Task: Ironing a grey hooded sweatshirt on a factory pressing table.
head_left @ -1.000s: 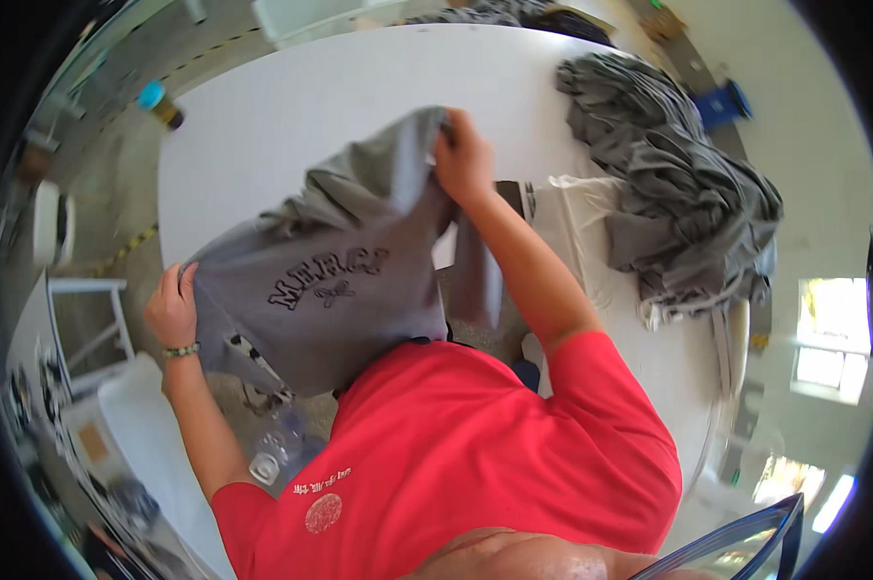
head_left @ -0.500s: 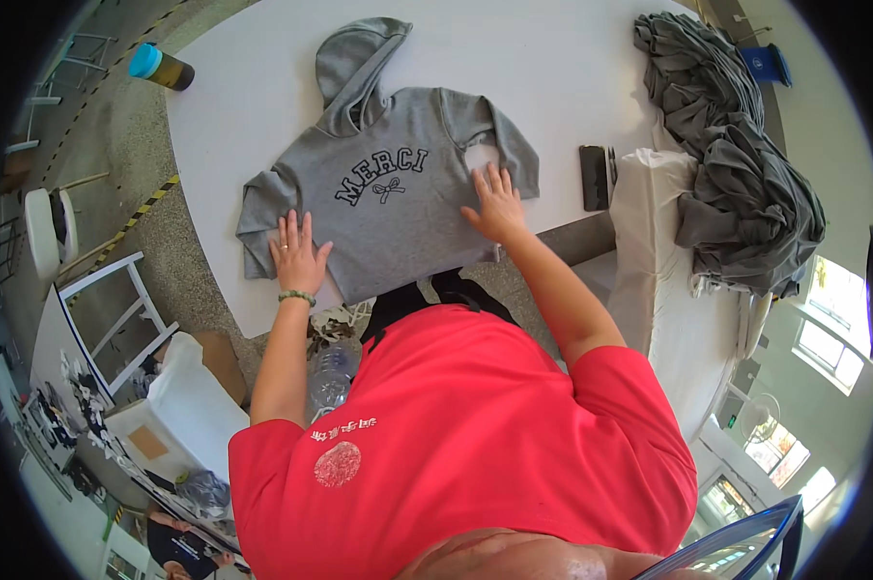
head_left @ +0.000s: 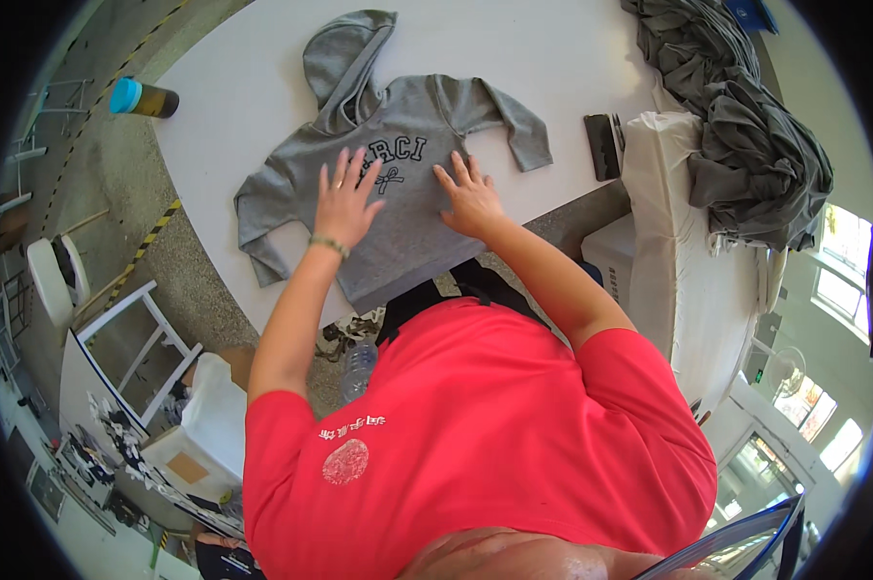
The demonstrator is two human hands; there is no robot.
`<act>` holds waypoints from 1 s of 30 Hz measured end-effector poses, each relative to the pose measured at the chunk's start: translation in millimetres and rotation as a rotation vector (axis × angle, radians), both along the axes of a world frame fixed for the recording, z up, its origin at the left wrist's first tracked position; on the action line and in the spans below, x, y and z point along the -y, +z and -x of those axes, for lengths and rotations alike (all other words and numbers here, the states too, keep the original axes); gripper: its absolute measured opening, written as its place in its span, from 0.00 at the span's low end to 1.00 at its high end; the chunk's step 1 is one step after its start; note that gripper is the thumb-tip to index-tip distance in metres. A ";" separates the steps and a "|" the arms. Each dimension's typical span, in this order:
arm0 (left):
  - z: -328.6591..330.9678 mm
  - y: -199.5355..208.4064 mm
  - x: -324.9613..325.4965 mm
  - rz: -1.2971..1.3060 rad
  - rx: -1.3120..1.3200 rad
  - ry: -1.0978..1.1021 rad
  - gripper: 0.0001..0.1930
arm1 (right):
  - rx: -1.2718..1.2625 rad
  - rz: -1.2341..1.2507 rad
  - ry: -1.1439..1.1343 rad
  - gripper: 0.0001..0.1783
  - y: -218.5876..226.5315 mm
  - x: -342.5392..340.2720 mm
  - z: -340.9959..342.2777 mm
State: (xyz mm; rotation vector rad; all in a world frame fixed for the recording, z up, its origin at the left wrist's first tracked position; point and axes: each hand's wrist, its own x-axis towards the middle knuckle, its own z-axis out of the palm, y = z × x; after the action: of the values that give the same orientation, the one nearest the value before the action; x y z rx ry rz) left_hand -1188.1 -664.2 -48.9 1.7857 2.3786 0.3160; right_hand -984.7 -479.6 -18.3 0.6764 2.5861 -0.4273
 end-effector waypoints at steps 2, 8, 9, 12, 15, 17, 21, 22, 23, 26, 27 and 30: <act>27.9 -13.0 -41.2 0.095 -0.022 0.052 0.41 | 0.041 -0.003 0.013 0.55 -6.8 -8.1 1.7; 86.2 -30.9 -89.6 0.327 -0.087 0.251 0.41 | -0.004 0.044 -0.016 0.53 -7.6 -37.6 26.0; 87.3 -32.0 -94.3 0.314 -0.088 0.208 0.41 | -0.015 0.041 -0.014 0.51 -7.3 -41.0 30.4; 67.5 -33.5 -84.8 0.250 -0.127 0.202 0.39 | -0.085 0.041 -0.068 0.47 -9.0 -36.8 -3.6; 15.7 -41.1 -44.7 -0.163 -0.120 0.103 0.35 | -0.322 0.016 -0.104 0.40 -24.8 -17.2 -47.8; -41.0 -27.8 -3.5 -0.209 -0.026 0.083 0.34 | -0.499 -0.015 -0.194 0.36 -27.1 1.6 -113.8; -73.8 -66.2 133.8 -0.263 -0.010 0.490 0.36 | -0.502 0.111 -0.758 0.31 -24.0 40.2 -248.9; -61.1 -90.5 181.4 -0.309 -0.021 0.666 0.38 | -0.433 0.142 -0.952 0.31 -47.6 49.5 -284.6; -59.2 -99.6 207.2 -0.192 -0.022 0.966 0.39 | -0.303 0.206 -1.060 0.29 -68.3 49.9 -322.6; -18.4 -121.5 344.9 0.167 -0.118 1.497 0.47 | -0.078 0.432 -1.080 0.25 -123.3 50.0 -389.2; -28.3 -131.3 354.0 0.165 -0.122 1.490 0.47 | -0.081 0.435 -1.085 0.25 -129.9 51.1 -407.6; -59.7 -126.4 318.3 0.339 0.064 1.483 0.51 | -0.171 0.321 -1.156 0.24 -104.3 50.9 -458.4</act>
State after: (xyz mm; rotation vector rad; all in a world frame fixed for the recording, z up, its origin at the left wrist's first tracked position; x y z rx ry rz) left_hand -1128.4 -982.4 -175.3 -0.3451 2.9243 0.0656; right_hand -526.3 -530.5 -122.6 2.0112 1.9075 -1.2267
